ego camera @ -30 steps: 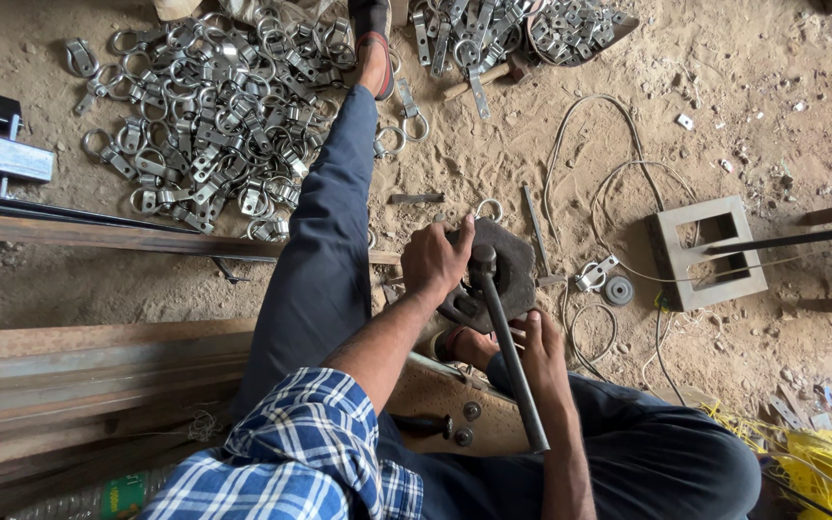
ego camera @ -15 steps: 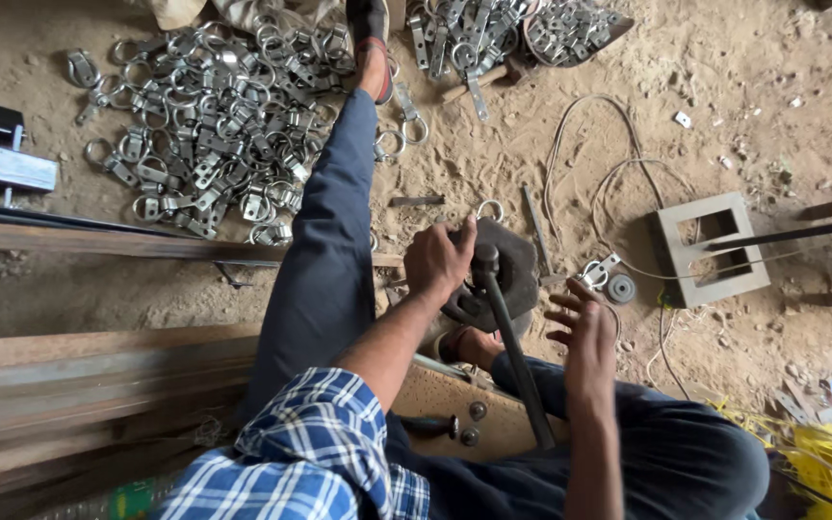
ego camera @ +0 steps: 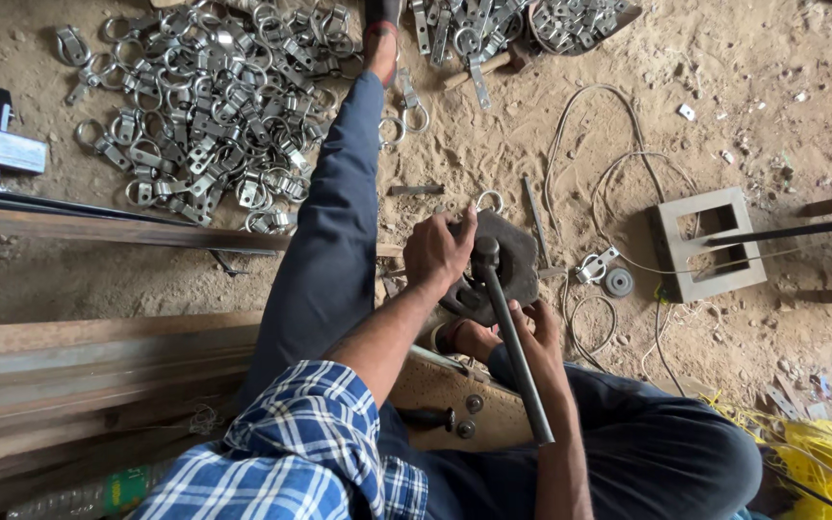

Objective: The person sits on the floor and uses a hammer to strike a metal part placed on a small anvil. They repeatedly pick up metal pieces, position them on the anvil, and hammer them into shape.

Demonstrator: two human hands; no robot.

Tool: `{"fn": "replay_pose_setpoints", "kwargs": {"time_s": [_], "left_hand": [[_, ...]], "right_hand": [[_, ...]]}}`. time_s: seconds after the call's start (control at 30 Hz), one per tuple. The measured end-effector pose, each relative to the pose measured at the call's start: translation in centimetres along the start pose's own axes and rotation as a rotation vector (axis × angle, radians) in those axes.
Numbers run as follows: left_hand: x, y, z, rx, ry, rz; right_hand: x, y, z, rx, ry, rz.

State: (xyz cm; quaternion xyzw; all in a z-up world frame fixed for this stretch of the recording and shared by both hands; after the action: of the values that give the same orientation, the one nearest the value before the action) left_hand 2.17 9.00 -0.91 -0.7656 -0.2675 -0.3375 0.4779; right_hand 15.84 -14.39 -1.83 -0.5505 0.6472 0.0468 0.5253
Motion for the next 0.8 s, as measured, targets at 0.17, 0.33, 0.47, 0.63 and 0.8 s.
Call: {"fn": "replay_pose_setpoints", "kwargs": {"time_s": [0.17, 0.33, 0.47, 0.63, 0.8], "left_hand": [[1.0, -1.4, 0.0, 0.217, 0.183, -0.008], [-0.2, -0.2, 0.5, 0.05, 0.042, 0.0], [-0.4, 0.3, 0.1, -0.005, 0.003, 0.02], [0.5, 0.3, -0.2, 0.014, 0.091, 0.075], [5.5, -2.6, -3.0, 0.27, 0.634, 0.013]], "right_hand": [[-0.9, 0.6, 0.3, -0.002, -0.118, 0.066], [-3.4, 0.4, -0.4, -0.044, -0.086, 0.115], [-3.8, -0.2, -0.9, -0.028, -0.043, 0.015], [-2.0, -0.3, -0.9, -0.055, 0.157, 0.368], [-2.3, -3.7, 4.4, -0.055, 0.084, 0.235]]}}
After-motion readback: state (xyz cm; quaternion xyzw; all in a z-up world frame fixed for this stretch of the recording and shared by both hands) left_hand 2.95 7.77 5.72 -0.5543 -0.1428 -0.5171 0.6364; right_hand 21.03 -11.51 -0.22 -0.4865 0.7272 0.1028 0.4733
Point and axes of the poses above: each hand's wrist, its own z-axis towards the middle knuckle, its own y-axis out of the palm, x = y × z, the point moved 10 cm from there along z, towards the middle knuckle, and after that the axes turned 7 degrees about -z, right-handed, at the moved point
